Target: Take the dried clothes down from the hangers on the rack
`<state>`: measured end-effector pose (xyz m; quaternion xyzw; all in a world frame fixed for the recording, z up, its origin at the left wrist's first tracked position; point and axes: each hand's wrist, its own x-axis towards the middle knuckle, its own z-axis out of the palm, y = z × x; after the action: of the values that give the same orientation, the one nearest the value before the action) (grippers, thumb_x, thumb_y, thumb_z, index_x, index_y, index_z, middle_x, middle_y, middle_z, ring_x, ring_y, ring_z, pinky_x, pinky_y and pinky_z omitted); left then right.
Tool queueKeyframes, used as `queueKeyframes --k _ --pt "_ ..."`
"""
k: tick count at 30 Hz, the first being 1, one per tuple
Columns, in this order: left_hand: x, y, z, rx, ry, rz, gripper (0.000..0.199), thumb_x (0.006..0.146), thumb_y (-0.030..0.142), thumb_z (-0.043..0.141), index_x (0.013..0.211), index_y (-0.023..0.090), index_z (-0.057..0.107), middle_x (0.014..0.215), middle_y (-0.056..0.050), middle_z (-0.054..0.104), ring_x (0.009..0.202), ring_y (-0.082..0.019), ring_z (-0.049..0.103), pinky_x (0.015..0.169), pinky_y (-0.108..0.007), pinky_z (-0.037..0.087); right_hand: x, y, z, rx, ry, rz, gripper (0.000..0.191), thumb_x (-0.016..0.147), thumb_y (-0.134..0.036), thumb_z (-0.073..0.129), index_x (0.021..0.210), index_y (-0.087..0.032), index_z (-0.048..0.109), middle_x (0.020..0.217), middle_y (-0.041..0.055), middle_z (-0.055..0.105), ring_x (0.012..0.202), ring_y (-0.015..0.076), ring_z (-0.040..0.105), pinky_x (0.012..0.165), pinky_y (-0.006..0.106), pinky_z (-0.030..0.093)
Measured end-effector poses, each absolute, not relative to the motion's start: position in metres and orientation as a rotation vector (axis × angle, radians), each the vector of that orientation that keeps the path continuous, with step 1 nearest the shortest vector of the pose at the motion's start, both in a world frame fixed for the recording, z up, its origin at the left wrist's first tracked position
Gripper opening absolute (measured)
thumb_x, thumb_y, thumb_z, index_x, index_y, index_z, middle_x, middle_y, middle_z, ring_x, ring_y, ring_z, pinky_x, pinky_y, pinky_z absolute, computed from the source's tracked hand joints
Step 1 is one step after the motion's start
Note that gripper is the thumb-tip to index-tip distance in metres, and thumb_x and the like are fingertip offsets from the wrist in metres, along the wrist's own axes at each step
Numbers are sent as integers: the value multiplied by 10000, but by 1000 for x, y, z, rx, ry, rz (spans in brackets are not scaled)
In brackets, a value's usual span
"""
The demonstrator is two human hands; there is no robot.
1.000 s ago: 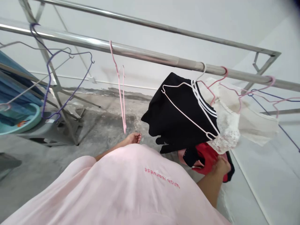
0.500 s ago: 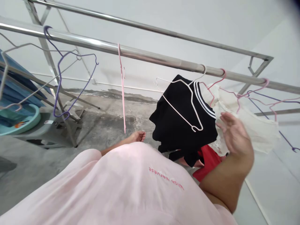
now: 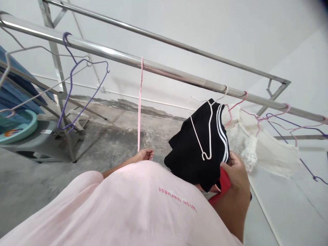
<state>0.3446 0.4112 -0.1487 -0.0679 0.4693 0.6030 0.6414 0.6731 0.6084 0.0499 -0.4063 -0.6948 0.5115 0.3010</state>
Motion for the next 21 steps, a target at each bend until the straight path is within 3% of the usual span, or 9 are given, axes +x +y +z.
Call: queueKeyframes --k 4,5,7,8,10,13,17,21 --pt "343 412 -148 -203 1142 1310 124 836 103 565 726 153 535 546 5 545 443 -103 505 489 -208 390 683 586 39 -992 -1790 1457 411 636 -248 750 1035 -214 657 638 -41 574 534 117 502 507 223 416" --pt "343 414 -147 -203 1158 1295 130 835 101 566 719 151 534 546 5 545 438 -100 506 486 -207 389 679 583 36 -939 -1757 1463 479 635 -248 747 1106 -223 660 697 -28 610 590 131 550 558 235 461" --pt "346 418 -146 -179 1186 1266 135 833 108 577 711 147 535 550 8 545 431 -95 504 483 -206 383 664 580 28 -857 -1711 1476 601 604 -245 769 1193 -231 652 961 30 698 875 197 656 776 295 540" --pt "348 421 -145 -152 1198 1256 132 833 118 586 713 146 539 554 10 548 428 -93 502 480 -206 377 655 579 24 -834 -1697 1507 640 587 -250 786 1211 -231 647 1110 54 697 1041 232 649 893 333 534" --pt "352 429 -141 -69 1222 1256 121 837 144 605 729 146 552 570 15 562 430 -88 499 472 -202 353 638 574 16 -816 -1668 1614 688 565 -290 816 1227 -224 639 1230 77 675 1195 269 601 995 388 506" --pt "361 439 -130 121 1225 1270 99 854 171 630 771 140 586 632 0 621 469 -81 528 491 -194 342 620 560 7 -923 -1641 1671 697 536 -308 848 1198 -211 655 1161 82 706 1165 287 624 1005 427 512" --pt "375 449 -111 372 1146 1202 99 887 184 631 830 107 658 731 -55 688 563 -104 593 553 -202 377 613 540 1 -1169 -1431 1448 624 570 -280 839 1165 -201 669 1069 68 733 1041 262 678 1024 425 513" --pt "383 450 -99 450 1120 1120 111 887 165 631 817 91 676 720 -76 691 559 -111 587 532 -201 352 625 540 -9 -1065 -1213 1364 651 633 -321 796 1247 -226 601 1046 34 729 967 214 693 963 388 549"
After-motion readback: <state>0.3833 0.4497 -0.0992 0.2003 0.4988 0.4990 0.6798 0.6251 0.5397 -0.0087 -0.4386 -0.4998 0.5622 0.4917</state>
